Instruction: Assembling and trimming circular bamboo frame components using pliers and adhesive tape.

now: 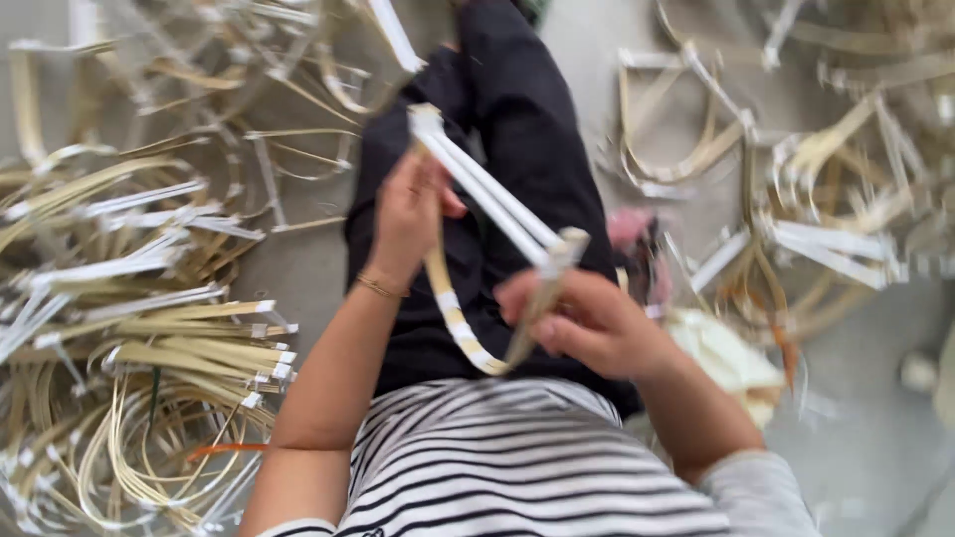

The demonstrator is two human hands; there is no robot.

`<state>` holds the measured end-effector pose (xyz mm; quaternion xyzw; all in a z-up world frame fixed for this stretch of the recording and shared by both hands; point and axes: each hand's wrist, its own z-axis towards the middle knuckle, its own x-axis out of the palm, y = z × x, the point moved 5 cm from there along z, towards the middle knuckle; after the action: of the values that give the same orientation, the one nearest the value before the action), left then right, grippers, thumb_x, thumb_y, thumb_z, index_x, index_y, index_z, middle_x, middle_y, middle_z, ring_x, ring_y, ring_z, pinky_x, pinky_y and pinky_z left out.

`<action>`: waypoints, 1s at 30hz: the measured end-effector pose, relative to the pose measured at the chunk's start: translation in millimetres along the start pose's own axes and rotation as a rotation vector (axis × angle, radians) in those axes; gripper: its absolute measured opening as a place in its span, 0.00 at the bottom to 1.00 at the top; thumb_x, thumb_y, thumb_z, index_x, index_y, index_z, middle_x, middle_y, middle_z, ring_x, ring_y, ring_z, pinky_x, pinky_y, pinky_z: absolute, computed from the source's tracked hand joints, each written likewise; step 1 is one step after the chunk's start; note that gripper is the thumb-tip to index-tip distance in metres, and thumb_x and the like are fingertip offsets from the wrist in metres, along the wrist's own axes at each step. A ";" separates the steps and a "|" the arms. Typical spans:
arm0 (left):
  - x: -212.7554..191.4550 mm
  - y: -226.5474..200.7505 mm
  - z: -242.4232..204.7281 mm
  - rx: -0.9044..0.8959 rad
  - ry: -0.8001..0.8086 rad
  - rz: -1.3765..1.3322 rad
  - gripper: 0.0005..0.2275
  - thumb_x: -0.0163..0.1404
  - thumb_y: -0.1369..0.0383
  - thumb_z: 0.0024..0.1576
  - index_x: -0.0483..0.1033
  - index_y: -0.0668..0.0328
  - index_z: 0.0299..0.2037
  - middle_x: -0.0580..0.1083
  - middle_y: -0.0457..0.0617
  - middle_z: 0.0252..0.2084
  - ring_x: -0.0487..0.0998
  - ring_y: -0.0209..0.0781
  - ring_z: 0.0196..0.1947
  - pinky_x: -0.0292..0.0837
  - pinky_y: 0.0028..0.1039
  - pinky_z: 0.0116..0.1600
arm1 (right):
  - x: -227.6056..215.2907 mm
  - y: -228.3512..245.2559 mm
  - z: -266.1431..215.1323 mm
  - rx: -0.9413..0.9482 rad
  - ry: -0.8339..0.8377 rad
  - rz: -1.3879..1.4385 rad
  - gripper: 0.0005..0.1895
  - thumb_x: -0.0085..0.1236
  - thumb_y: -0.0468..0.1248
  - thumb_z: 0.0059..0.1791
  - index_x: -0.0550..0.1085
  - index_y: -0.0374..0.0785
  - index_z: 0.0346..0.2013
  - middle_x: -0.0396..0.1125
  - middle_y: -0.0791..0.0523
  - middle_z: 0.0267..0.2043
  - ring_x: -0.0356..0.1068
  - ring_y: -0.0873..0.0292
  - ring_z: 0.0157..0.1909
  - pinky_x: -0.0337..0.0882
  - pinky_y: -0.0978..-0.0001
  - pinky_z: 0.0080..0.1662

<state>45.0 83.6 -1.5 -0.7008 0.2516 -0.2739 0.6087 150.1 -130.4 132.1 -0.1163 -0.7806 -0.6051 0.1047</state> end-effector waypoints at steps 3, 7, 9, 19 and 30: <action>1.6 -40.6 15.1 0.107 0.059 -0.083 0.12 0.48 0.63 0.70 0.69 0.67 0.50 0.73 0.45 0.41 0.76 0.31 0.39 0.76 0.26 0.45 | -71.6 -17.3 -10.6 -0.152 -0.317 -0.047 0.17 0.48 0.35 0.57 0.68 0.35 0.61 0.70 0.56 0.49 0.71 0.66 0.40 0.74 0.74 0.44; -3.1 -19.1 20.1 -0.355 0.056 -0.084 0.15 0.38 0.54 0.72 0.70 0.57 0.45 0.61 0.40 0.23 0.61 0.27 0.17 0.56 0.20 0.22 | -219.3 -162.1 -96.3 -0.081 -0.992 -0.021 0.12 0.48 0.38 0.62 0.73 0.36 0.56 0.72 0.57 0.45 0.69 0.67 0.39 0.73 0.73 0.44; 1.8 -23.2 20.8 -0.389 0.099 -0.117 0.19 0.39 0.51 0.71 0.69 0.59 0.41 0.62 0.42 0.22 0.62 0.30 0.17 0.57 0.22 0.22 | -269.7 -269.7 -154.4 0.194 -1.196 -0.294 0.13 0.56 0.41 0.58 0.75 0.35 0.51 0.73 0.56 0.42 0.71 0.64 0.39 0.72 0.71 0.43; 35.8 0.7 4.7 -0.610 0.195 0.150 0.19 0.42 0.53 0.69 0.70 0.61 0.33 0.65 0.43 0.19 0.66 0.32 0.16 0.63 0.22 0.22 | -286.7 -421.0 -135.0 0.680 -1.258 -0.762 0.22 0.63 0.39 0.45 0.71 0.34 0.51 0.69 0.42 0.52 0.67 0.38 0.56 0.67 0.48 0.55; 49.6 1.2 -4.2 -0.618 0.211 0.284 0.17 0.40 0.58 0.69 0.71 0.62 0.33 0.65 0.43 0.19 0.67 0.30 0.16 0.64 0.21 0.22 | -309.4 -432.9 -113.2 0.492 -1.482 -0.479 0.23 0.62 0.41 0.43 0.67 0.31 0.46 0.69 0.42 0.46 0.70 0.41 0.50 0.68 0.52 0.54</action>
<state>77.9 46.4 1.7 -0.7778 0.4790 -0.1685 0.3704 313.4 -361.3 -332.6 -0.2899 -0.7615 -0.1883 -0.5484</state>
